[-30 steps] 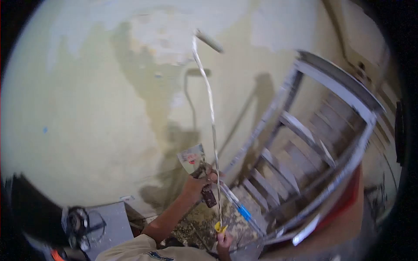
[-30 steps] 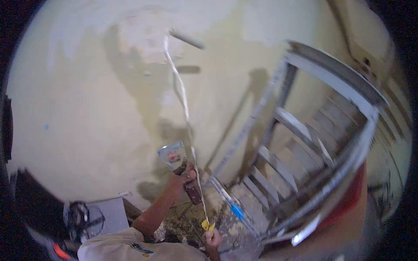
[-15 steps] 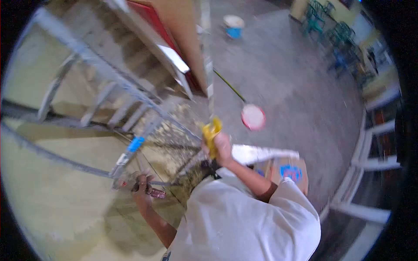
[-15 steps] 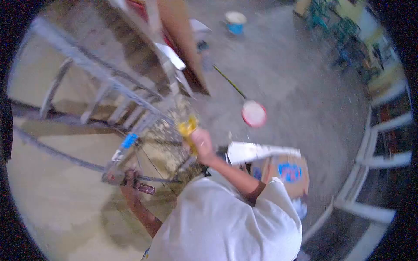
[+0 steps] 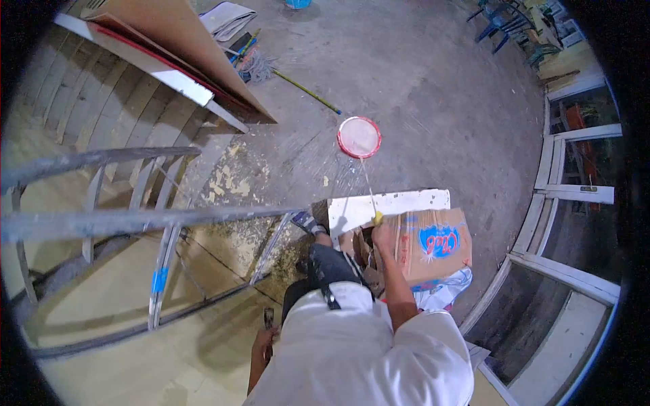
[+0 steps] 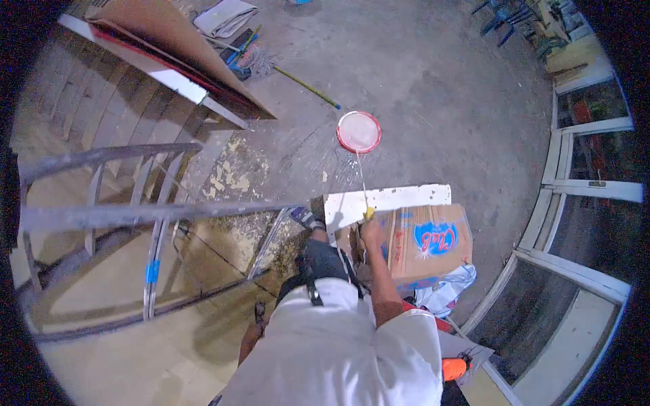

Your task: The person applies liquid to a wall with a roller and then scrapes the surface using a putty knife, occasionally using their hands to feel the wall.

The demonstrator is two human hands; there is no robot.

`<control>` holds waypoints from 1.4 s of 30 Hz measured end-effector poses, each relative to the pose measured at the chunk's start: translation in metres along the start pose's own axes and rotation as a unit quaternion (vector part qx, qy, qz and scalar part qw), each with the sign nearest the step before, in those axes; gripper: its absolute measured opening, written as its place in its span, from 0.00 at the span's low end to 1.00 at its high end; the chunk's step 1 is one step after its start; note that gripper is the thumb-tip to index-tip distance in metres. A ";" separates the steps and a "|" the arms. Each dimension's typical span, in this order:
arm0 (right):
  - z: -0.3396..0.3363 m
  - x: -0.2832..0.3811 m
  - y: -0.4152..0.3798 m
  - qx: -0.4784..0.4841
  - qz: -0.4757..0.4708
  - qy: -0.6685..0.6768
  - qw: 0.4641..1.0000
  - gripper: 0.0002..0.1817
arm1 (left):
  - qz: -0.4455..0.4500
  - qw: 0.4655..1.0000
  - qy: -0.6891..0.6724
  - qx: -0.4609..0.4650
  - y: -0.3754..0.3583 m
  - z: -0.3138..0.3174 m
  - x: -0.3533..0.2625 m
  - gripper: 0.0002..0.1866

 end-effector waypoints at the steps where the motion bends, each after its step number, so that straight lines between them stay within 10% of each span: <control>1: 0.016 0.000 0.014 0.002 -0.025 -0.026 0.999 0.20 | -0.035 0.997 -0.051 0.039 0.006 0.003 0.026 0.11; 7: 0.075 0.007 0.085 0.059 0.018 -0.053 0.997 0.23 | -0.198 0.975 -0.095 -0.016 -0.071 0.002 -0.017 0.22; 18: 0.163 -0.043 0.163 0.126 -0.086 -0.109 0.982 0.33 | -0.162 0.984 -0.044 -0.062 -0.077 -0.003 -0.070 0.23; 20: 0.170 -0.047 0.167 0.154 -0.066 -0.108 0.980 0.34 | -0.157 0.940 -0.300 0.052 -0.040 -0.027 -0.005 0.24; 22: 0.165 -0.035 0.161 0.102 -0.109 -0.134 0.980 0.39 | -0.163 0.980 -0.093 -0.071 -0.075 -0.034 -0.061 0.21; 30: 0.190 -0.028 0.162 0.180 -0.035 -0.084 0.979 0.33 | -0.159 0.959 -0.164 -0.167 -0.077 -0.091 -0.052 0.22; 33: 0.190 -0.035 0.183 0.141 -0.065 -0.084 0.984 0.34 | -0.172 0.923 -0.331 0.090 -0.064 -0.075 -0.042 0.28; 36: 0.187 -0.029 0.181 0.142 -0.068 -0.077 0.984 0.36 | -0.203 0.962 -0.155 -0.100 -0.058 -0.090 -0.026 0.32; 39: 0.200 -0.049 0.146 0.188 -0.012 -0.073 0.979 0.37 | -0.214 0.962 -0.148 -0.083 -0.062 -0.074 -0.025 0.32; 41: 0.205 -0.065 0.144 0.114 -0.044 -0.078 0.989 0.18 | -0.216 0.958 -0.176 -0.064 -0.061 -0.067 -0.022 0.31; 42: 0.224 -0.084 0.141 0.209 -0.019 -0.129 0.969 0.28 | -0.192 0.947 -0.258 -0.028 -0.065 -0.062 -0.024 0.26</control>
Point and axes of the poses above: each hand's wrist, its own y-axis towards the middle knuckle, its own z-axis out of the palm, x = y × z, the point moved 10 cm from there along y, towards the middle knuckle, and after that the axes turned 14 degrees about -z, right-handed, at the moved point
